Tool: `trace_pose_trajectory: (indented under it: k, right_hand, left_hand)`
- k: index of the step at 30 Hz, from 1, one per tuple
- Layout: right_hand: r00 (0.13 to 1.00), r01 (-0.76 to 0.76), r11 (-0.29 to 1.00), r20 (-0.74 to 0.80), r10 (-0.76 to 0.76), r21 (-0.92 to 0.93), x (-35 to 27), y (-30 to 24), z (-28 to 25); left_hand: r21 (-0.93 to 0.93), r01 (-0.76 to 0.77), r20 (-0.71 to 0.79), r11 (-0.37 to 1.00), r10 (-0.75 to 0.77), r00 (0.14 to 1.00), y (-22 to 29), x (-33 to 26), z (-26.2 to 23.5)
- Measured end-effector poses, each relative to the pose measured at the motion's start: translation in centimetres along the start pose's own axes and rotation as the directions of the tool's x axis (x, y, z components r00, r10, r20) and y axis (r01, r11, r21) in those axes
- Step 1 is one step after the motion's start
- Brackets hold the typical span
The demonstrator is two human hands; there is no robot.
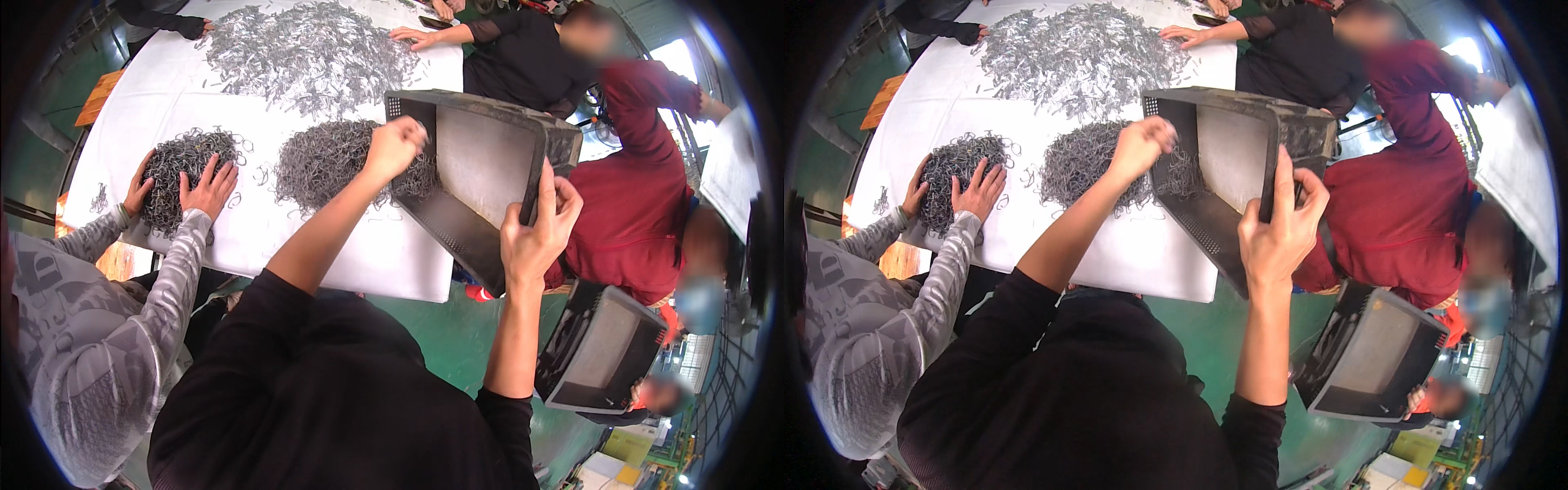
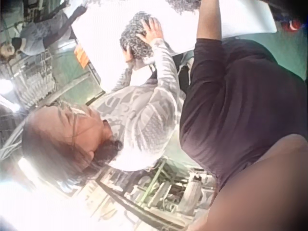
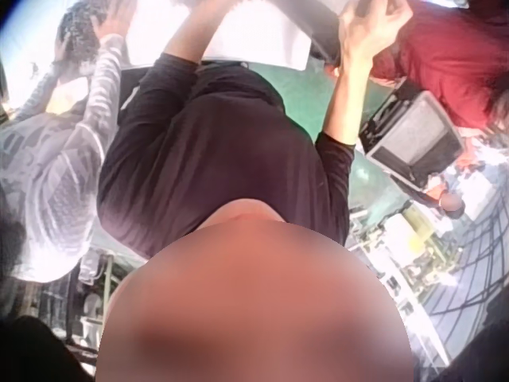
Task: The person gathers small metal wire pieces from a table, places them into a black tray, and carries the tray to a machine. They then pour the contents onto a table and continue sorting the wires by hand.
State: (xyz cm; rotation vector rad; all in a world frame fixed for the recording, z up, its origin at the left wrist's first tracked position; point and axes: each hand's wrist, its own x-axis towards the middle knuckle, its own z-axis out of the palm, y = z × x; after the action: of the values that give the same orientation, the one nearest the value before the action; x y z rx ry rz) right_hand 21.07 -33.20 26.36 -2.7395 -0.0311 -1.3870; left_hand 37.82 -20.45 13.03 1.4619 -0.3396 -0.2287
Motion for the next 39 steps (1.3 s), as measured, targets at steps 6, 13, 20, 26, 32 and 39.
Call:
trace_pose_trajectory:
  k: [6,13,20,26,32,39]
  right_hand:
    - [0.996,0.061,0.998,0.072,-0.061,-0.003,1.1,-1.5,-0.5]
    - [0.998,0.067,0.998,-0.017,-0.066,0.007,2.9,-0.8,1.3]
    - [0.993,-0.071,0.994,-0.105,0.063,-0.078,-1.5,1.7,0.2]
    - [0.950,-0.265,0.954,-0.210,0.234,-0.140,-4.9,0.7,-8.7]
    - [0.943,-0.286,0.944,-0.224,0.247,-0.165,-5.5,-1.1,-13.4]
    - [0.934,-0.298,0.944,-0.246,0.258,-0.144,-5.0,-2.5,-16.1]
  left_hand:
    - [0.825,-0.322,0.239,0.464,0.231,0.943,-3.8,-2.5,-0.4]
    - [0.819,-0.507,0.555,-0.268,0.147,0.819,-6.8,-1.3,-1.9]
    - [0.837,-0.545,0.535,-0.043,0.272,0.800,-6.6,-2.0,-3.1]
    - [0.797,-0.562,0.392,0.222,0.518,0.760,-3.4,-3.8,-2.3]
    - [0.632,-0.572,0.321,0.523,0.495,0.808,0.5,-5.0,-0.6]
    - [0.779,-0.561,0.448,0.282,0.377,0.811,0.3,-6.3,-0.9]
